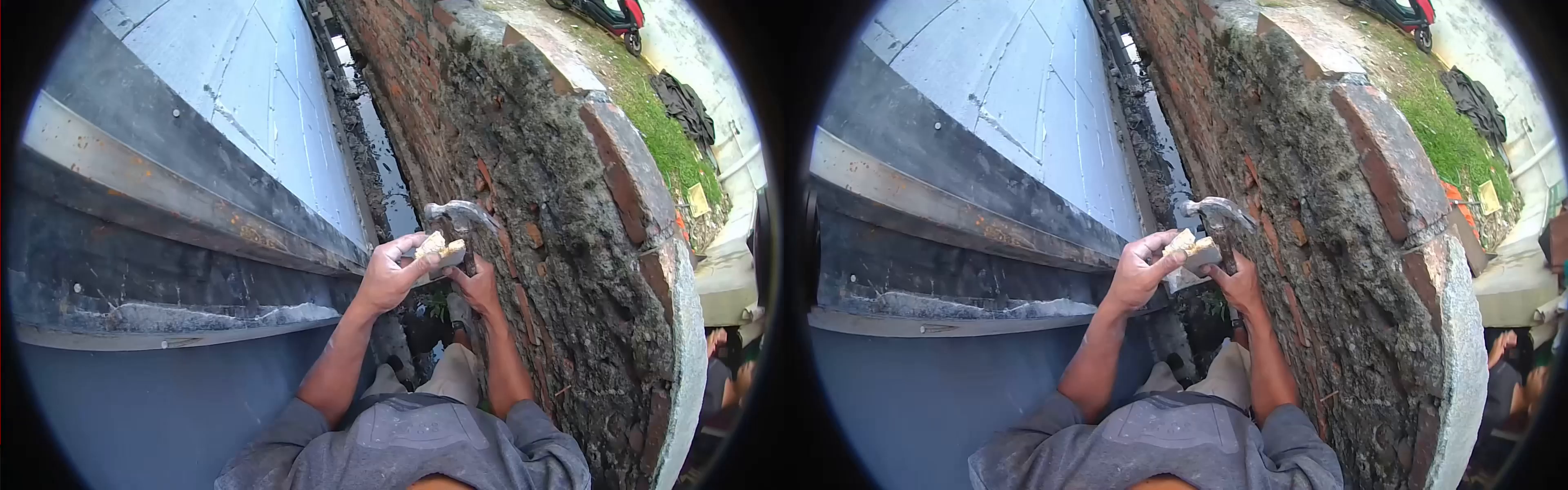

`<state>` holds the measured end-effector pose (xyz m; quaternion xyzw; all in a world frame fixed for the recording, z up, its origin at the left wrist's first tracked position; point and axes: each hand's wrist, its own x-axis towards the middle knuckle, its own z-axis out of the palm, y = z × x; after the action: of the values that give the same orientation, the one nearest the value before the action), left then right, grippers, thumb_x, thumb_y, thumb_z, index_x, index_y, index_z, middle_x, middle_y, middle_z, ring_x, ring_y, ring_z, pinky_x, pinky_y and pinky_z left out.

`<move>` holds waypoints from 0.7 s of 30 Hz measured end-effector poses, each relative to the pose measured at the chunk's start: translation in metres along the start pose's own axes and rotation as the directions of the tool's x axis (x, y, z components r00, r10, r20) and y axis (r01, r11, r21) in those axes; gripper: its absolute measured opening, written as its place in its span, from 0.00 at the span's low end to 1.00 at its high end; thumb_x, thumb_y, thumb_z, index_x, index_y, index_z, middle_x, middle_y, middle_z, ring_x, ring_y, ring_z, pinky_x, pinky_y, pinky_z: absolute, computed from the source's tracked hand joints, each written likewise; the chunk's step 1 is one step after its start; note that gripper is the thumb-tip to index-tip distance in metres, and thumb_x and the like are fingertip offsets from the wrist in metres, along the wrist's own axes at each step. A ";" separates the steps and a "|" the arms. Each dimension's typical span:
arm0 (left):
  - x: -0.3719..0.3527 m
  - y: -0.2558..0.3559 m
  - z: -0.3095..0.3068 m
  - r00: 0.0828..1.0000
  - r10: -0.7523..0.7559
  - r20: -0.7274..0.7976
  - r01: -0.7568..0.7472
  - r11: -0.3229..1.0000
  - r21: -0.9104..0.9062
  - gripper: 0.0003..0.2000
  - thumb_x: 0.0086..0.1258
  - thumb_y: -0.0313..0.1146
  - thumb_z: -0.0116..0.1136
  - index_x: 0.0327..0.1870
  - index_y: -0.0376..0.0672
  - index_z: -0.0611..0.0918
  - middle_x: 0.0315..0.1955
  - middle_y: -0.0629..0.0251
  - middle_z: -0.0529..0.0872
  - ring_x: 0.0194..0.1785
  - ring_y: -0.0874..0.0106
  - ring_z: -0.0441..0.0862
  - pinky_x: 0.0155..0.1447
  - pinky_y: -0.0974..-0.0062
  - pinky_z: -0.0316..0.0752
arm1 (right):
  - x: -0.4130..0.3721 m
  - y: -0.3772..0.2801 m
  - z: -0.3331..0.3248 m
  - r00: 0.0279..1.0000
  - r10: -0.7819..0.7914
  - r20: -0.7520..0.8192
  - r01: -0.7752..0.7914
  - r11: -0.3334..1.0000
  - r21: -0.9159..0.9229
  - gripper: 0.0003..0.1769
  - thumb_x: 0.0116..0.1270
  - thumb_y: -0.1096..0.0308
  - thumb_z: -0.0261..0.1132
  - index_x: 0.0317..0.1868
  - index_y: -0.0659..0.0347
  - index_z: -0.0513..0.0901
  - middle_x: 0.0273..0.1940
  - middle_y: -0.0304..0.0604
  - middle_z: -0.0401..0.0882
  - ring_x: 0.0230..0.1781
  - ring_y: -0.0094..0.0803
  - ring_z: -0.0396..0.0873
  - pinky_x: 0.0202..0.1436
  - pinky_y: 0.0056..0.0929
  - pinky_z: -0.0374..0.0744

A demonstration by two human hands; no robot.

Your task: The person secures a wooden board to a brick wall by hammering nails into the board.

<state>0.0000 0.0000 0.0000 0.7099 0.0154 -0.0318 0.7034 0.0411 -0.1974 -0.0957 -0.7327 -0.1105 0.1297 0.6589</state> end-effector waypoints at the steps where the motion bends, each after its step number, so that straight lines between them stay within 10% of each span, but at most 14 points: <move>1: 0.001 -0.002 0.000 0.999 0.034 -0.033 -0.036 0.998 -0.045 0.18 0.71 0.36 0.64 0.57 0.34 0.81 0.50 0.62 0.85 0.50 0.78 0.81 0.54 0.80 0.76 | 0.000 0.000 0.001 1.000 -0.001 -0.003 0.000 1.000 -0.008 0.28 0.62 0.48 0.73 0.53 0.62 0.84 0.43 0.44 0.87 0.43 0.31 0.83 0.51 0.32 0.78; 6: 0.007 -0.011 0.015 0.965 0.172 -0.199 -0.181 0.983 -0.030 0.14 0.69 0.29 0.65 0.53 0.34 0.83 0.46 0.57 0.87 0.46 0.74 0.84 0.50 0.77 0.78 | -0.003 0.001 -0.001 0.998 0.057 -0.033 -0.059 0.996 -0.061 0.29 0.64 0.46 0.70 0.52 0.64 0.83 0.40 0.46 0.87 0.41 0.31 0.83 0.48 0.32 0.78; 8: 0.010 -0.018 0.013 0.748 0.643 -0.164 -0.481 0.696 0.533 0.14 0.66 0.25 0.66 0.52 0.34 0.83 0.45 0.53 0.87 0.44 0.69 0.86 0.48 0.75 0.79 | -0.005 -0.003 0.003 0.993 0.103 -0.058 -0.110 0.985 -0.131 0.30 0.64 0.45 0.69 0.52 0.64 0.83 0.39 0.47 0.87 0.39 0.31 0.83 0.46 0.32 0.78; 11: -0.001 -0.018 0.022 0.615 0.736 -0.282 -0.534 0.652 0.538 0.12 0.66 0.22 0.66 0.50 0.34 0.83 0.44 0.52 0.87 0.40 0.76 0.84 0.41 0.78 0.78 | -0.001 0.005 0.008 0.991 0.074 -0.116 -0.090 0.985 -0.147 0.29 0.64 0.45 0.70 0.51 0.64 0.84 0.38 0.47 0.87 0.38 0.31 0.82 0.46 0.32 0.78; 17: -0.034 -0.110 0.040 0.781 0.179 -0.598 -0.145 0.984 0.105 0.18 0.64 0.31 0.67 0.53 0.33 0.80 0.51 0.56 0.81 0.43 0.69 0.81 0.52 0.75 0.75 | 0.015 -0.010 -0.005 0.991 0.137 -0.007 -0.136 0.983 -0.127 0.29 0.63 0.46 0.71 0.49 0.66 0.84 0.38 0.47 0.87 0.38 0.31 0.82 0.47 0.33 0.78; 21: -0.036 -0.130 0.040 0.828 0.000 -0.561 0.156 0.960 0.231 0.28 0.62 0.41 0.71 0.57 0.29 0.77 0.52 0.49 0.83 0.55 0.63 0.82 0.60 0.69 0.74 | 0.030 -0.006 -0.009 0.984 0.120 0.131 -0.093 0.977 -0.192 0.29 0.61 0.48 0.72 0.49 0.68 0.83 0.38 0.43 0.86 0.39 0.27 0.80 0.46 0.31 0.77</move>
<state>-0.0453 -0.0382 -0.1275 0.7750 0.2441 0.1452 0.5645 0.0723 -0.1957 -0.0898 -0.7847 -0.1292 0.2058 0.5703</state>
